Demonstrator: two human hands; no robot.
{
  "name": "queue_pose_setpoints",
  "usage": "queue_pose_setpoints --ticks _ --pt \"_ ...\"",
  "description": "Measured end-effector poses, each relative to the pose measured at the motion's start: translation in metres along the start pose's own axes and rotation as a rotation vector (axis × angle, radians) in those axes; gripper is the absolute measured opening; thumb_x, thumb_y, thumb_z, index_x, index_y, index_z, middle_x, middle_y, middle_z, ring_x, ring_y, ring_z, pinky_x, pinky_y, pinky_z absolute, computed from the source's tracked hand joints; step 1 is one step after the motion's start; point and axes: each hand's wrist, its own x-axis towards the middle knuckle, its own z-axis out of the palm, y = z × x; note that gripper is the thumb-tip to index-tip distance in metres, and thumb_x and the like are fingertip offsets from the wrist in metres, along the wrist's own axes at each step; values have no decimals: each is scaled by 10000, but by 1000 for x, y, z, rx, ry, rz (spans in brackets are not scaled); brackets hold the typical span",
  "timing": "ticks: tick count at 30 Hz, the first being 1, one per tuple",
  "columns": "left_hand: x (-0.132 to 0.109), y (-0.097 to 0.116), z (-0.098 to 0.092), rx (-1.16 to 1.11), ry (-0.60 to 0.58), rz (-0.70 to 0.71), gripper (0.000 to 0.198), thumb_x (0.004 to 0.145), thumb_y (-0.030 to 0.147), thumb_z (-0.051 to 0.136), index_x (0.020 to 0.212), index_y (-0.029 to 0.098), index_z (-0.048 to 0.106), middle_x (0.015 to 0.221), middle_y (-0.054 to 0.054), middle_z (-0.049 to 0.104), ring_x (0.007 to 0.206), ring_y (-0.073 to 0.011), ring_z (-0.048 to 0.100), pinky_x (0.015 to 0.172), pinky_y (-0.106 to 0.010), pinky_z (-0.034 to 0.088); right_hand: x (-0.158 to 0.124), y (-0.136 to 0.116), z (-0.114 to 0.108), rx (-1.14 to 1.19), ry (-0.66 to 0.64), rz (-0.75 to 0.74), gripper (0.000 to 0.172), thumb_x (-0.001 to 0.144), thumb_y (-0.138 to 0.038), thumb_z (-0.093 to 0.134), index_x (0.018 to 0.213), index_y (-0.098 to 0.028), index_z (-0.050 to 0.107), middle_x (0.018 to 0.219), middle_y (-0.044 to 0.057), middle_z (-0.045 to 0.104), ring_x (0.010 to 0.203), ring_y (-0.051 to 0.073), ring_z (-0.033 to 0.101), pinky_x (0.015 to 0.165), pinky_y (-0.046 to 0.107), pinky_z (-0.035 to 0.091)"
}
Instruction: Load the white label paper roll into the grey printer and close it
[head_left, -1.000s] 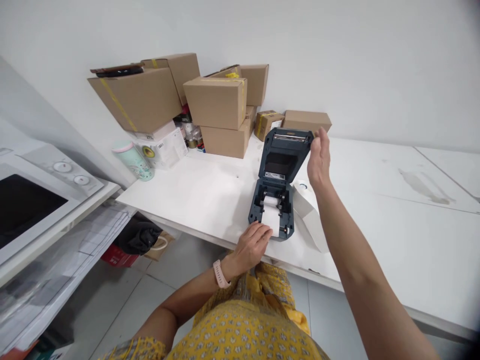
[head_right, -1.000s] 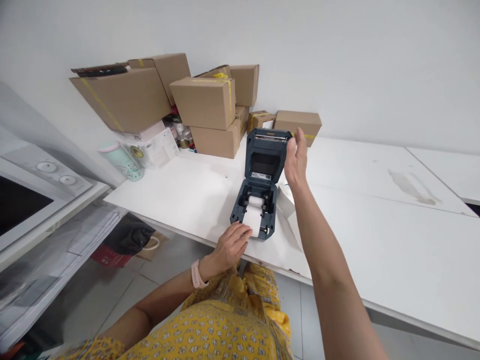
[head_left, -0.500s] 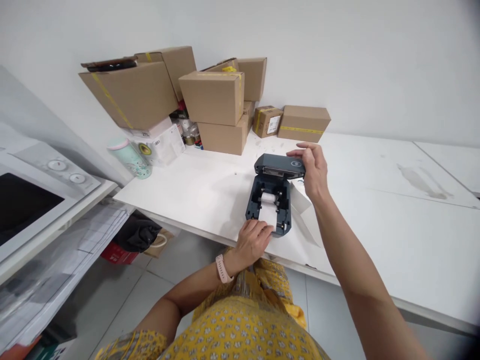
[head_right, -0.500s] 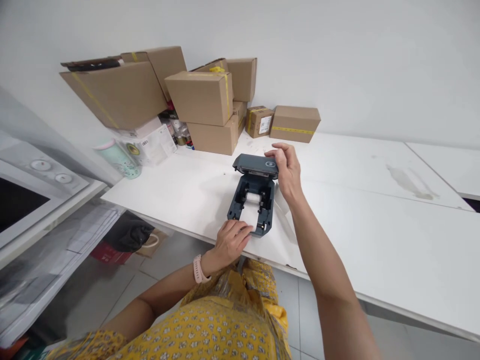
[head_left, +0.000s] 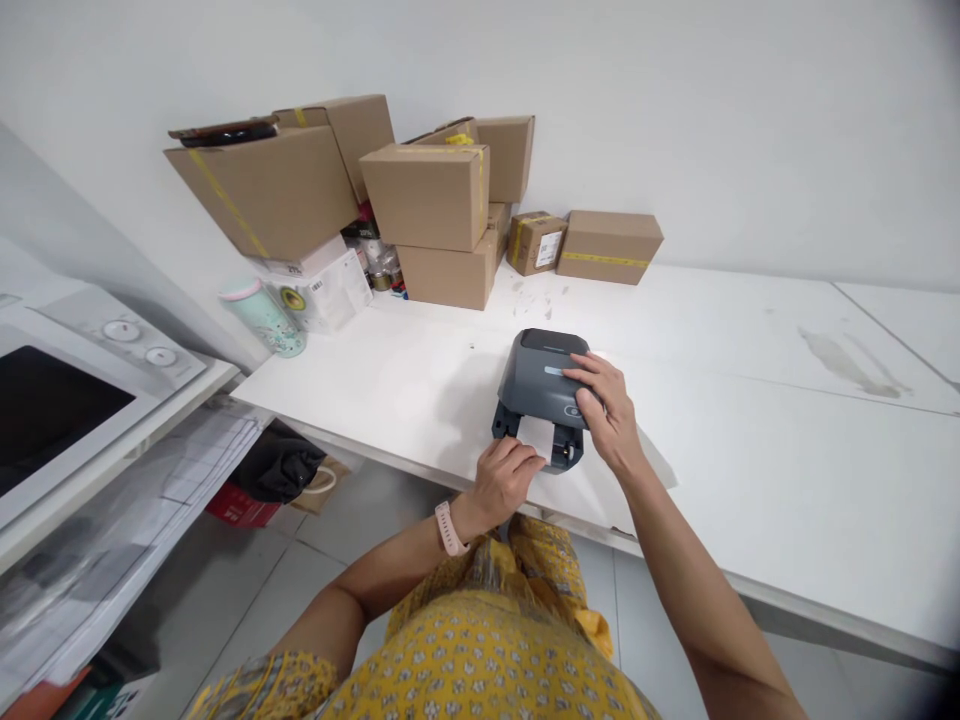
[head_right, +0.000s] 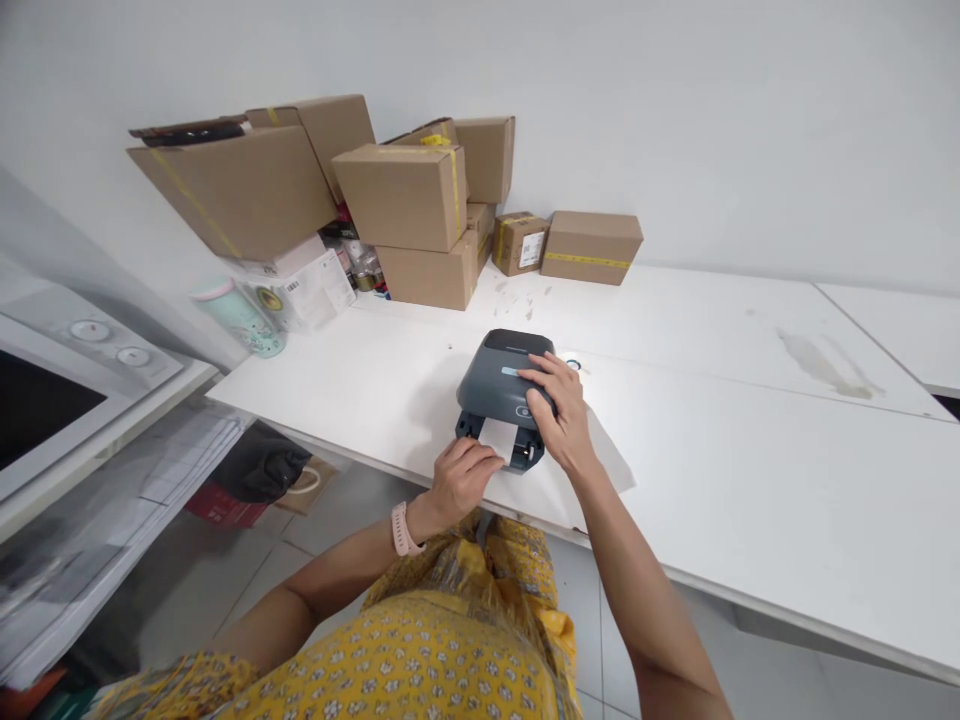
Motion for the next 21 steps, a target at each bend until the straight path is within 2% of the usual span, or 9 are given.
queue_pose_setpoints --ticks 4,8,12,16,19,21 --pt "-3 3 1 14 70 -6 219 958 163 502 956 203 718 904 -56 715 858 -185 581 787 -334 487 -20 3 2 -70 -73 -26 328 986 -391 449 1227 -311 655 1447 35 559 1439 277 375 1175 559 307" --pt "-9 4 4 50 158 -23 214 941 159 537 967 239 734 877 -44 718 843 -183 565 788 -339 453 -45 7 8 -99 -84 -36 365 981 -340 463 1314 -311 610 1506 41 500 1464 281 336 1172 564 316" --pt "-18 0 10 49 138 -22 231 954 186 528 1001 265 740 828 -44 710 797 -178 558 763 -345 425 -62 11 16 -103 -73 -4 405 985 -307 451 1372 -327 568 1519 35 485 1469 274 330 1175 570 314" --pt "-23 -1 9 -3 109 -21 217 955 220 530 1018 269 731 807 -44 690 804 -183 566 764 -350 433 -69 10 24 -57 -22 46 389 984 -311 452 1348 -340 589 1502 32 505 1473 269 321 1188 579 283" --pt "-16 0 0 -96 157 -85 207 955 274 526 1019 263 723 897 -59 683 885 -192 593 840 -372 469 -77 9 36 44 51 189 393 976 -366 471 1355 -365 574 1558 12 430 1489 274 291 1208 582 236" --pt "-4 -6 -9 -159 221 -226 236 954 318 526 1107 253 694 1095 -93 666 1055 -226 590 945 -423 466 -83 9 45 174 137 385 518 942 -429 527 1452 -369 460 1620 17 316 1497 289 274 1200 578 256"
